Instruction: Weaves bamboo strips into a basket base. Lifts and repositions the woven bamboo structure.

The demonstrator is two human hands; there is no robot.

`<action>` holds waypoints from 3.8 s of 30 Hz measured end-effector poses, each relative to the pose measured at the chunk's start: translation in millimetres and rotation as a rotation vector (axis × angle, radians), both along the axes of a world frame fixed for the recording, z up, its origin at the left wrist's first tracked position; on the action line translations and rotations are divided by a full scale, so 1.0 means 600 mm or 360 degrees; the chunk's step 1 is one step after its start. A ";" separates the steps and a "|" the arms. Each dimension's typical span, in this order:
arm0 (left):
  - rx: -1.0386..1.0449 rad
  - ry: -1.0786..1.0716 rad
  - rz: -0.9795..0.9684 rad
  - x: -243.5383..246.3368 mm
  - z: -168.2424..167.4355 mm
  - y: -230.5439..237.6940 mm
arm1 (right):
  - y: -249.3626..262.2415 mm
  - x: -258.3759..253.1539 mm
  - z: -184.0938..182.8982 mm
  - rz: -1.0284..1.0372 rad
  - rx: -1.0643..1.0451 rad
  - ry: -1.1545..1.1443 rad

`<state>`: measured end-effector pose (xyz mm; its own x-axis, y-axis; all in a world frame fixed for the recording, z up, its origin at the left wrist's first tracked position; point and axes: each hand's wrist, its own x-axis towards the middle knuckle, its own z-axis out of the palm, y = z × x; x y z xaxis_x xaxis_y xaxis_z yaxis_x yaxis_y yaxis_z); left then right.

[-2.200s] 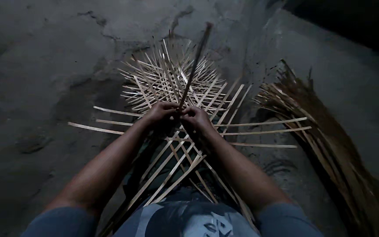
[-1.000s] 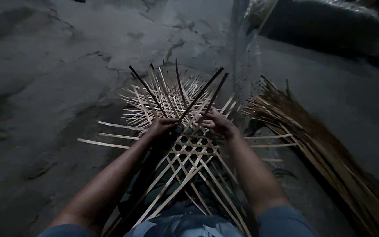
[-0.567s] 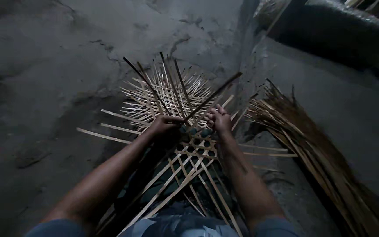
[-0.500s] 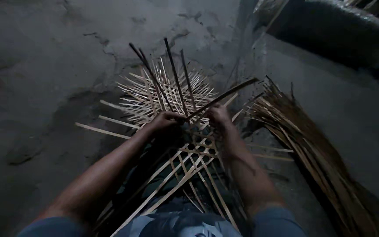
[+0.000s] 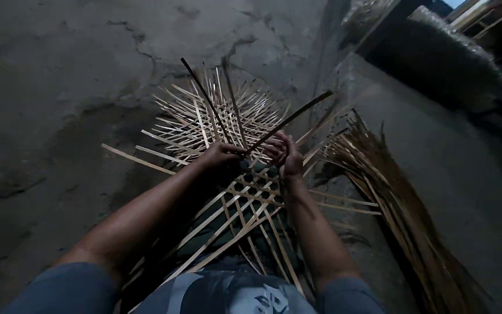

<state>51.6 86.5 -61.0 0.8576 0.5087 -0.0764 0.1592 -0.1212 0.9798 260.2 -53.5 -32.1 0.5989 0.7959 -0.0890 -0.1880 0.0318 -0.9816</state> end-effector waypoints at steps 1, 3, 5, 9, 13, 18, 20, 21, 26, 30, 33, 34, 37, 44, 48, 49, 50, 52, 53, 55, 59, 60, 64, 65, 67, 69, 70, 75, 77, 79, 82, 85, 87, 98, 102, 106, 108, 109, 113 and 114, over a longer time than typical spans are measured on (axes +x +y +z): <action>0.0011 -0.0016 0.0009 -0.001 0.002 -0.003 | 0.004 -0.003 0.013 0.0053 -0.0128 -0.0067; 0.0144 -0.0093 -0.0007 -0.001 0.010 -0.011 | 0.025 -0.009 0.031 0.0067 -0.0399 -0.0177; 0.0436 -0.0139 -0.0044 0.003 0.007 -0.012 | 0.043 -0.006 0.042 0.0327 -0.0596 -0.0268; 0.0422 -0.0126 -0.0139 -0.008 0.005 0.006 | 0.052 0.008 0.059 0.1019 -0.0483 -0.0189; -0.0240 -0.0116 -0.0078 -0.020 -0.004 0.018 | 0.033 0.038 0.030 0.1156 0.0005 0.0056; 0.0463 0.0505 0.0187 0.033 0.027 -0.007 | 0.036 0.019 0.036 0.1139 -0.0076 -0.0307; 0.0604 0.0565 0.0172 0.039 0.030 -0.012 | 0.032 0.021 0.034 0.0769 -0.0031 -0.0651; 0.0602 0.0556 0.0182 0.037 0.029 -0.013 | 0.024 0.018 0.041 0.0495 -0.0018 -0.0827; 0.0542 0.0519 0.0230 0.015 0.020 -0.013 | -0.077 -0.064 0.038 0.0212 -0.0430 -0.1509; 0.0666 0.0623 0.0320 0.018 0.033 -0.031 | -0.132 -0.155 -0.063 0.0858 -0.1039 -0.2097; 0.0673 0.0575 0.0547 0.028 0.052 -0.048 | -0.134 -0.161 -0.067 0.0864 -0.1069 -0.2152; 0.0595 0.0494 0.0670 0.030 0.059 -0.046 | -0.133 -0.158 -0.065 0.0853 -0.1051 -0.2140; 0.0189 0.0216 0.0909 0.039 0.072 0.005 | -0.135 -0.155 -0.072 0.0780 -0.0967 -0.2156; 0.0164 0.0399 0.0632 0.102 0.090 0.135 | -0.139 -0.151 -0.082 0.0718 -0.0870 -0.2131; -0.0455 0.0124 0.0280 0.153 0.098 0.110 | -0.134 -0.147 -0.076 0.0827 -0.0869 -0.1978; -0.0461 0.0128 0.0240 0.157 0.103 0.099 | -0.137 -0.137 -0.063 0.0881 -0.0818 -0.1837; -0.0440 0.0111 0.0206 0.161 0.103 0.091 | -0.144 -0.121 -0.041 0.0888 -0.0710 -0.1655; -0.0426 -0.0018 0.0077 0.149 0.101 0.085 | -0.172 -0.072 0.012 0.0687 -0.0420 -0.1375; -0.0423 -0.0103 0.0003 0.134 0.099 0.085 | -0.191 -0.040 0.037 0.0515 -0.0247 -0.1265; -0.0431 -0.0298 -0.0087 0.115 0.091 0.089 | -0.241 0.042 0.085 0.0161 -0.0027 -0.1085; -0.0583 -0.0514 -0.0145 0.111 0.070 0.109 | -0.379 0.250 0.164 -0.0543 -0.0204 -0.0936; -0.0615 -0.0524 -0.0152 0.112 0.063 0.117 | -0.415 0.302 0.169 -0.0686 -0.0269 -0.0874; -0.0651 -0.0487 -0.0098 0.115 0.064 0.117 | -0.534 0.458 0.152 -0.1196 -0.1041 -0.0784; -0.0634 -0.0449 -0.0066 0.115 0.073 0.108 | -0.553 0.484 0.138 -0.1218 -0.1300 -0.0878; -0.0578 -0.0414 -0.0046 0.115 0.088 0.093 | -0.577 0.505 0.113 -0.1111 -0.1659 -0.1089; -0.0427 -0.0389 0.0006 0.114 0.096 0.083 | -0.585 0.519 0.089 -0.1023 -0.1829 -0.1171; -0.0362 -0.0381 0.0054 0.113 0.103 0.075 | -0.587 0.528 0.079 -0.0983 -0.1874 -0.1180; -0.0284 -0.0456 0.0101 0.103 0.103 0.078 | -0.586 0.553 0.054 -0.0938 -0.1841 -0.1187; -0.0255 -0.0474 0.0066 0.099 0.103 0.076 | -0.587 0.556 0.057 -0.0927 -0.1834 -0.1192; -0.0241 -0.0469 0.0056 0.100 0.116 0.059 | -0.587 0.549 0.067 -0.0868 -0.1847 -0.1177; -0.0240 -0.0472 0.0042 0.106 0.118 0.052 | -0.591 0.542 0.065 -0.0734 -0.1819 -0.1203; -0.0250 -0.0454 0.0041 0.111 0.119 0.046 | -0.588 0.536 0.063 -0.0813 -0.1756 -0.1185; -0.0257 -0.0481 0.0027 0.109 0.118 0.048 | -0.584 0.528 0.080 -0.0918 -0.1729 -0.1123; -0.0258 -0.0504 0.0063 0.098 0.135 0.026 | -0.483 0.487 0.231 -0.0768 -0.0903 -0.1558; -0.0230 -0.0571 0.0020 0.091 0.138 0.027 | -0.372 0.407 0.315 -0.0539 -0.0454 -0.1764; -0.0201 -0.0628 -0.0013 0.078 0.146 0.021 | -0.262 0.292 0.384 -0.0389 -0.0182 -0.1734; -0.0183 -0.0683 -0.0027 0.073 0.146 0.019 | -0.216 0.232 0.397 -0.0247 -0.0171 -0.1655; -0.0191 -0.0711 -0.0019 0.071 0.146 0.016 | -0.197 0.206 0.397 -0.0133 -0.0176 -0.1609; -0.0169 -0.0805 -0.0088 0.067 0.139 0.017 | -0.125 0.134 0.346 0.0293 -0.0182 -0.1667; -0.0150 -0.0809 -0.0083 0.067 0.139 0.015 | -0.105 0.122 0.326 0.0404 -0.0173 -0.1698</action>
<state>91.6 95.4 22.3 0.8222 0.4755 0.3130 -0.3435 -0.0240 0.9388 333.7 -116.7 163.6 0.2296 0.9260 0.2995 0.7692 0.0159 -0.6389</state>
